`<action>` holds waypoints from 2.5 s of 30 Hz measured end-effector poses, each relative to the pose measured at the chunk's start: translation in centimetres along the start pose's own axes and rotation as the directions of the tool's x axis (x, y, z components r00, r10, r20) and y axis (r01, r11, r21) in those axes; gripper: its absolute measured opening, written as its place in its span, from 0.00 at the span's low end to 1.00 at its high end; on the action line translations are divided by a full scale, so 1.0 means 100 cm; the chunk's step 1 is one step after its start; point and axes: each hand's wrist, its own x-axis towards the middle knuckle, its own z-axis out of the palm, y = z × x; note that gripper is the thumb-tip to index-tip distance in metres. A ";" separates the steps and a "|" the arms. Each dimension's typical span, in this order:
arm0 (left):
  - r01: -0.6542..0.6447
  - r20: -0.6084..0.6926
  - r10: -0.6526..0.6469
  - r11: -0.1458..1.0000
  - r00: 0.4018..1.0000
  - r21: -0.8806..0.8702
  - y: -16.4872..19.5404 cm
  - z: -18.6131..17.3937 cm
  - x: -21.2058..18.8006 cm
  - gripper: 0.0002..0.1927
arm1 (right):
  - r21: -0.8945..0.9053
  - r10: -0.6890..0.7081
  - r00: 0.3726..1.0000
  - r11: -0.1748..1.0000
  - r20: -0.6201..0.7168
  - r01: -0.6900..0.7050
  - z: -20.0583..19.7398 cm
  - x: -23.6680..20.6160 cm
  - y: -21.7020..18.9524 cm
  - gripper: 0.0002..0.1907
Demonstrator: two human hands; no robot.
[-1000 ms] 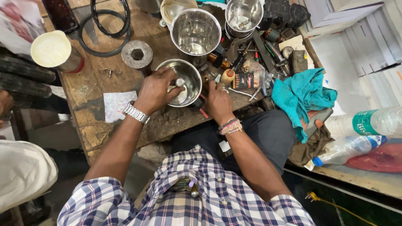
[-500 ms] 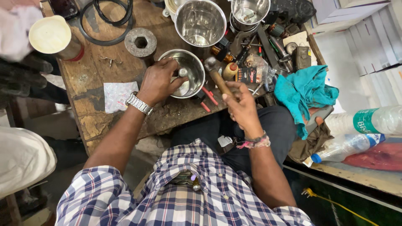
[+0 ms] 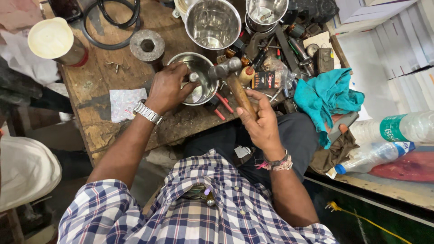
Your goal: The person disassembles a pressure cooker lid and a blender jar, then uses a hammer and pliers to adjust internal components. They handle a small plastic bag and currency, then reassemble the parts on a cluttered workbench.
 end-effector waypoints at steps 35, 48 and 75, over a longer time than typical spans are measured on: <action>-0.019 0.051 0.017 0.999 0.999 0.035 -0.005 0.006 0.006 0.19 | -0.340 -0.460 0.888 0.835 0.000 0.432 0.008 -0.005 -0.055 0.27; -0.001 0.035 0.001 1.000 0.999 0.003 -0.005 0.008 0.008 0.18 | -0.339 -0.467 0.883 0.825 0.043 0.453 0.021 0.003 -0.043 0.27; -0.044 0.018 0.043 0.996 0.999 0.073 -0.004 0.011 0.011 0.18 | -0.874 -0.300 0.907 0.299 0.296 0.384 0.024 0.041 0.046 0.16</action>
